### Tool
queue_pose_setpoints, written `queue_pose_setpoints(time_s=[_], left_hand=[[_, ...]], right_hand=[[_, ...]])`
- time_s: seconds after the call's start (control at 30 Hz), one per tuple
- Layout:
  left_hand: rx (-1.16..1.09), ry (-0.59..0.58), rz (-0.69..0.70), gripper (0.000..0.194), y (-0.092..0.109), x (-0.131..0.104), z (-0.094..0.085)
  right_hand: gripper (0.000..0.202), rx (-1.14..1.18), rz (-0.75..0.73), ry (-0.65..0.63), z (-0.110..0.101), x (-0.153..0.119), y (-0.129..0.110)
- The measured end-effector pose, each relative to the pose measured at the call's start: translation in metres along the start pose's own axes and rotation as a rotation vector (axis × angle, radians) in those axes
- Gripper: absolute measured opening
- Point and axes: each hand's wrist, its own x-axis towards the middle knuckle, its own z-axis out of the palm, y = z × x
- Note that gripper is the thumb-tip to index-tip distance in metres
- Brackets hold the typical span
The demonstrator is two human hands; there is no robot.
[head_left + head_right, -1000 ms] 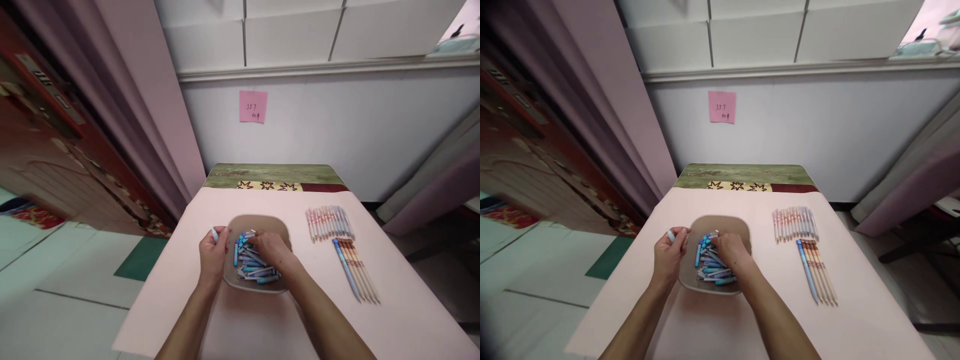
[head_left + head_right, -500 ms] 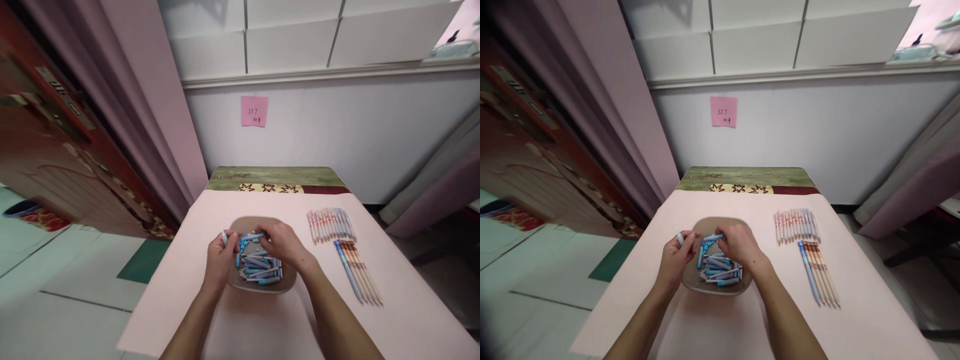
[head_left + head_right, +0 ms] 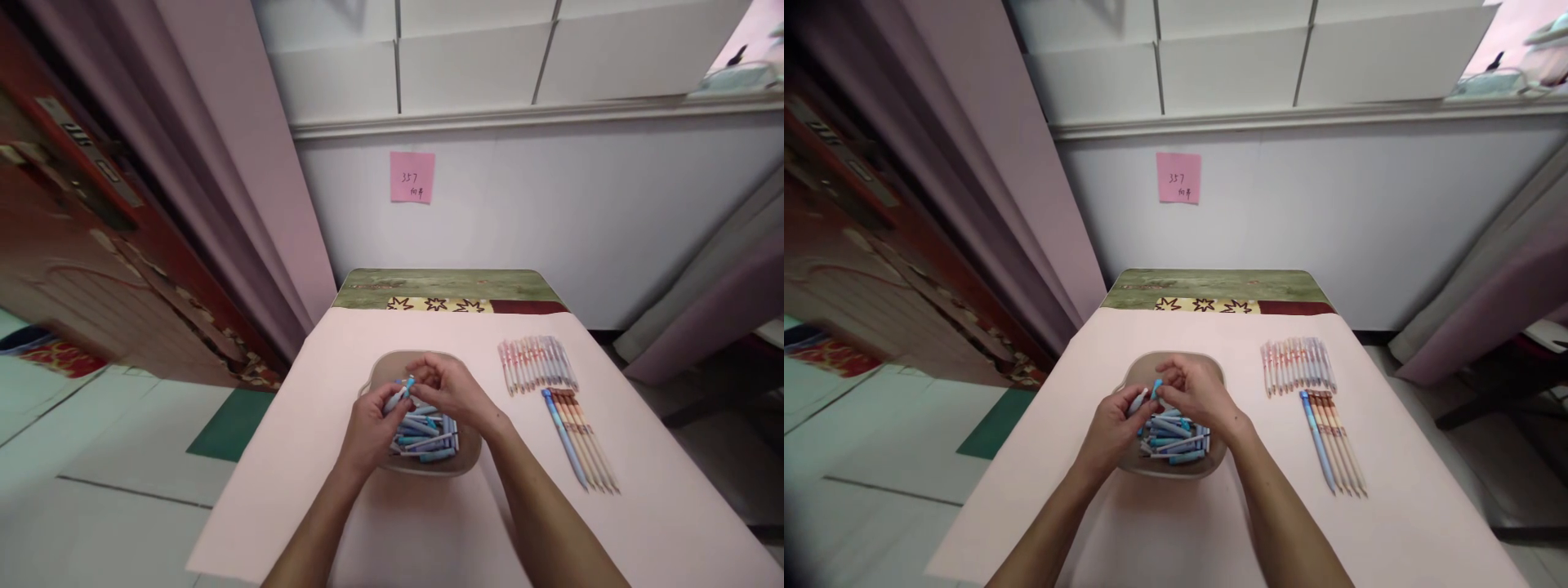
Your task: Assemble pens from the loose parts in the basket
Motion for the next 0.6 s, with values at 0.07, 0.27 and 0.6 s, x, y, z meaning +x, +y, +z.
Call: queue_pose_setpoints(time_s=[0.07, 0.27, 0.6], left_hand=[[0.011, 0.045, -0.030, 0.019, -0.001, -0.001, -0.003], [0.012, 0.213, -0.002, 0.023, -0.006, 0.001, -0.007], [-0.192, 0.310, -0.049, 0.025, 0.006, -0.013, -0.026]], right_hand=[[0.028, 0.003, 0.006, 0.098, 0.000, -0.001, 0.003], [0.016, -0.722, 0.155, 0.066, -0.005, -0.001, 0.002], [0.022, -0.922, 0.127, -0.397, 0.041, -0.004, -0.011]])
